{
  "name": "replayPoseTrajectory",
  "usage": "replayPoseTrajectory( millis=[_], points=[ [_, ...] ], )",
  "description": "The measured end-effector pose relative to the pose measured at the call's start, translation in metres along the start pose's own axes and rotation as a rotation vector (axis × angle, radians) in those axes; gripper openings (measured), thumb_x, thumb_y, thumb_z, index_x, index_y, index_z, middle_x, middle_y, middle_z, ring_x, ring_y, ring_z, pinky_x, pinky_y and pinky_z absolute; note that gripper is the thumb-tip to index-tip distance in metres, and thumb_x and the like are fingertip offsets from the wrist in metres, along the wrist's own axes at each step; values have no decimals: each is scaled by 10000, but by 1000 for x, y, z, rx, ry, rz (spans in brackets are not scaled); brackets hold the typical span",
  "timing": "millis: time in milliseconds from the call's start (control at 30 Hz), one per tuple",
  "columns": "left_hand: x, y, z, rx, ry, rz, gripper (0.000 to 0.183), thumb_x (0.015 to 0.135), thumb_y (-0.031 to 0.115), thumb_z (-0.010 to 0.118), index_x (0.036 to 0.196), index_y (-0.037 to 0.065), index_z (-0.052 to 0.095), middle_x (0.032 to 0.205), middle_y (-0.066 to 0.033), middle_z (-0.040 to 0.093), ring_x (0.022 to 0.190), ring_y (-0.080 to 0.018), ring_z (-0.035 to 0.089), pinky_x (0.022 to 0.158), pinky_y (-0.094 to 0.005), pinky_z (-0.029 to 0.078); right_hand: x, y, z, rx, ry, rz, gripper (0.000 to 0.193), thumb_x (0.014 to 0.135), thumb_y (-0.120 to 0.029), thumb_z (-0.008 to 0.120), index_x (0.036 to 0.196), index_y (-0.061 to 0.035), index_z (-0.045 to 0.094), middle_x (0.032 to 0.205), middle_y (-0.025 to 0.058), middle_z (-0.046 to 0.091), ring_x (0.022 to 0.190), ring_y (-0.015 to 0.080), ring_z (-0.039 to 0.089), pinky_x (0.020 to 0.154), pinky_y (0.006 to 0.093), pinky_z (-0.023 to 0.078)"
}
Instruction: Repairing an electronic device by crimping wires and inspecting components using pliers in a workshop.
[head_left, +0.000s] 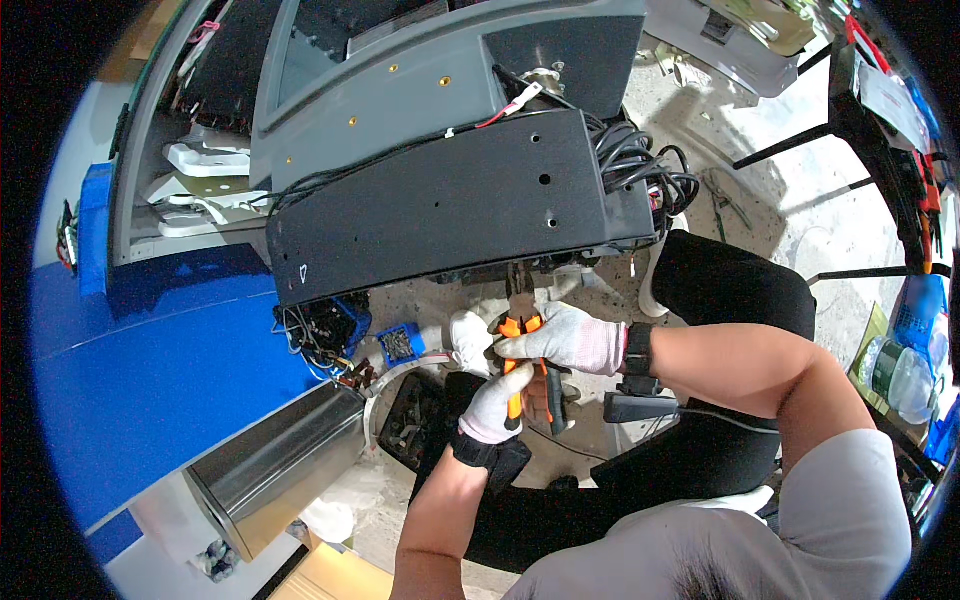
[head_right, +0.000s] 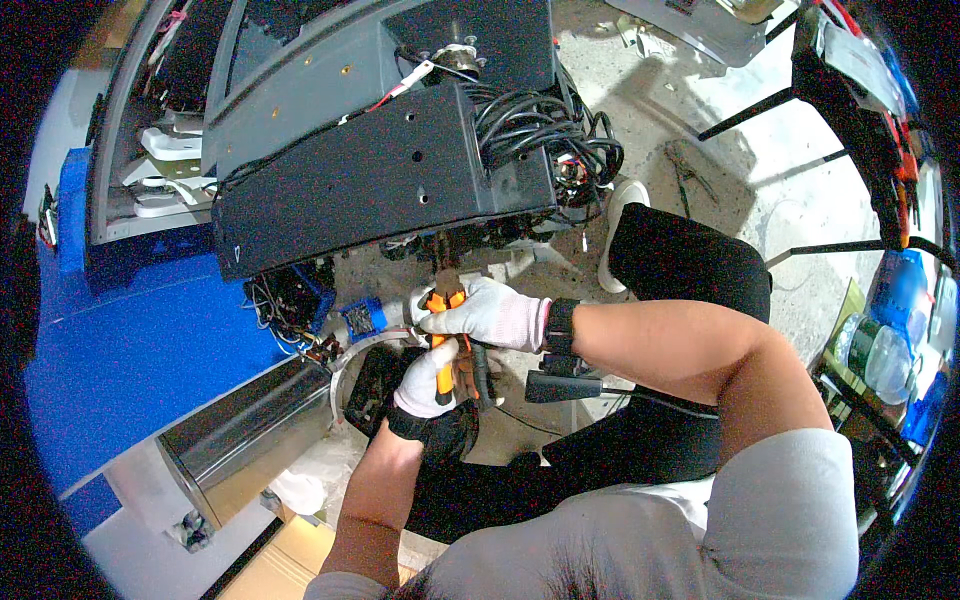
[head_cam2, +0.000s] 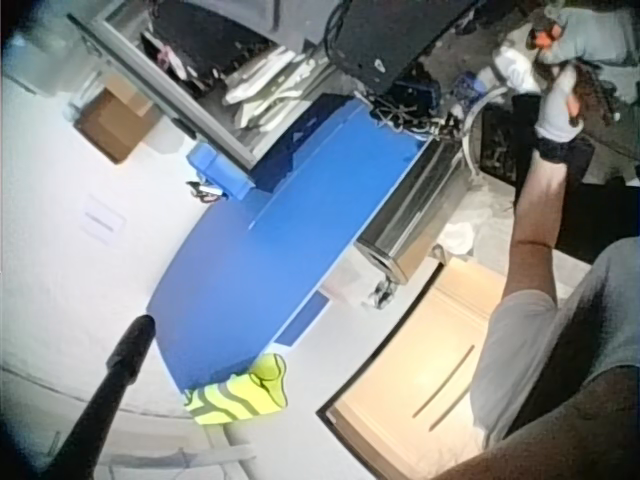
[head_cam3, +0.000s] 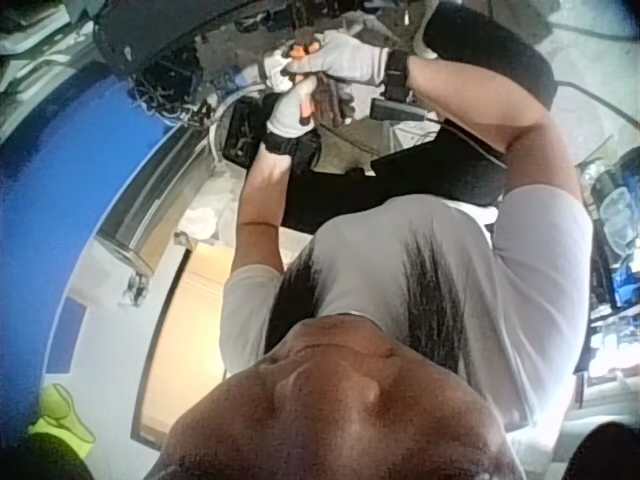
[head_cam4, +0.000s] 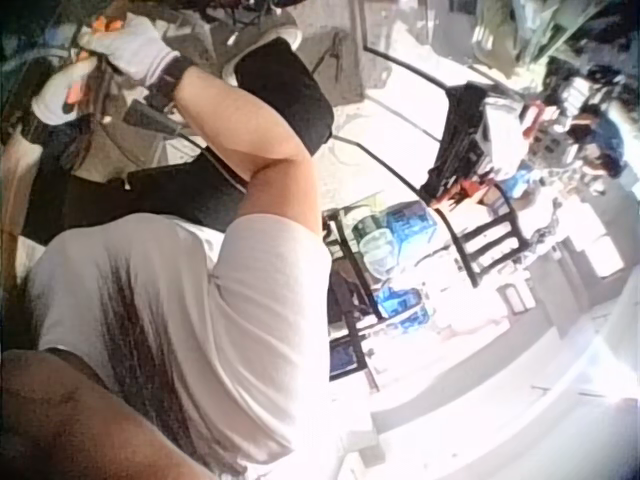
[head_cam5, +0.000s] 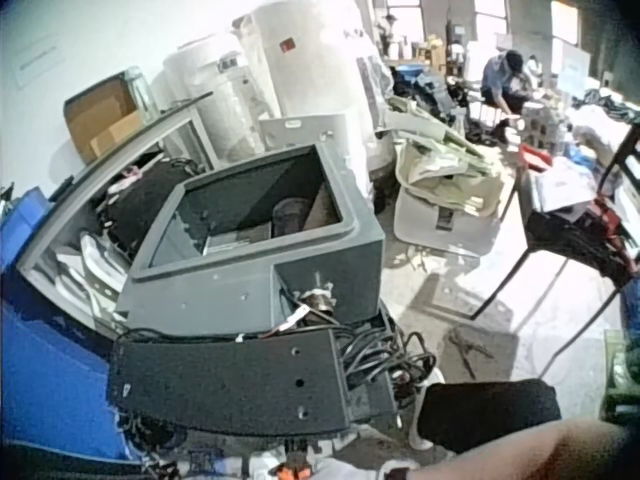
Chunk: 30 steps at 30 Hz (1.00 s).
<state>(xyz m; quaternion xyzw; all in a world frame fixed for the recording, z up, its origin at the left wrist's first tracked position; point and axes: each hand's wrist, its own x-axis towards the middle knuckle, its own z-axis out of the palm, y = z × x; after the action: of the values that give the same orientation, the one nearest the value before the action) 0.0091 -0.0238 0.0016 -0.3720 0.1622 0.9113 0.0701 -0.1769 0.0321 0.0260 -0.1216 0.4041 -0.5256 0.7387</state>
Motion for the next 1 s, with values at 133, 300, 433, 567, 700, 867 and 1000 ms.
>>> replayPoseTrajectory(
  millis=[133, 300, 433, 567, 700, 867, 1000],
  points=[
    [8, -6, -6, -13, -196, 61, 462, 871, 407, 558, 1164, 56, 489, 1024, -160, 615, 892, -321, 637, 754, -510, 530, 3, 5, 0, -36, -8, -63, 176, 833, -199, 659, 931, -54, 637, 806, 15, 643, 718, 88, 577, 658, 253, 462],
    [16, -16, -1, 191, 16, 179, 572, 859, 499, 542, 1202, 47, 467, 1051, -133, 592, 967, -243, 597, 834, -412, 490, 6, 9, 6, -63, 91, -118, 207, 827, -236, 642, 880, -35, 642, 743, 41, 637, 661, 108, 582, 623, 271, 468],
    [25, -13, 5, 757, 338, 318, 654, 866, 536, 518, 1255, 21, 412, 1082, -101, 550, 1005, -183, 512, 871, -296, 407, 3, 0, 13, -463, 342, 49, 273, 795, -251, 574, 843, 17, 582, 693, 129, 624, 641, 209, 598, 603, 335, 477],
    [2, 4, 35, 833, 131, 228, 624, 869, 332, 564, 1332, 1, 307, 1256, -95, 447, 1180, -180, 400, 1015, -301, 292, 6, 4, 12, -603, 454, 40, 291, 773, -210, 540, 921, 40, 561, 741, 238, 619, 735, 387, 615, 675, 400, 486],
    [2, -19, 45, 1029, 328, 225, 748, 758, 167, 716, 1317, -9, 251, 1268, -130, 430, 1151, -231, 448, 954, -342, 379, 9, 6, 16, -633, 496, 62, 297, 773, -223, 544, 922, 33, 556, 791, 247, 622, 788, 382, 615, 711, 396, 486],
    [4, -31, 41, 858, 278, 459, 561, 749, 89, 667, 1228, -13, 394, 1152, -111, 536, 1056, -210, 526, 900, -335, 413, 12, 11, 15, -730, 526, 31, 454, 761, -319, 603, 984, 71, 536, 857, 254, 626, 821, 369, 622, 735, 391, 487],
    [-8, -8, 47, 342, 214, 125, 291, 691, -7, 534, 978, 38, 557, 874, -11, 574, 755, -112, 553, 642, -226, 415, 19, 25, -9, -533, 402, -50, 811, 698, -560, 693, 1064, 138, 500, 878, 184, 646, 829, 240, 633, 733, 332, 491]
  ],
)
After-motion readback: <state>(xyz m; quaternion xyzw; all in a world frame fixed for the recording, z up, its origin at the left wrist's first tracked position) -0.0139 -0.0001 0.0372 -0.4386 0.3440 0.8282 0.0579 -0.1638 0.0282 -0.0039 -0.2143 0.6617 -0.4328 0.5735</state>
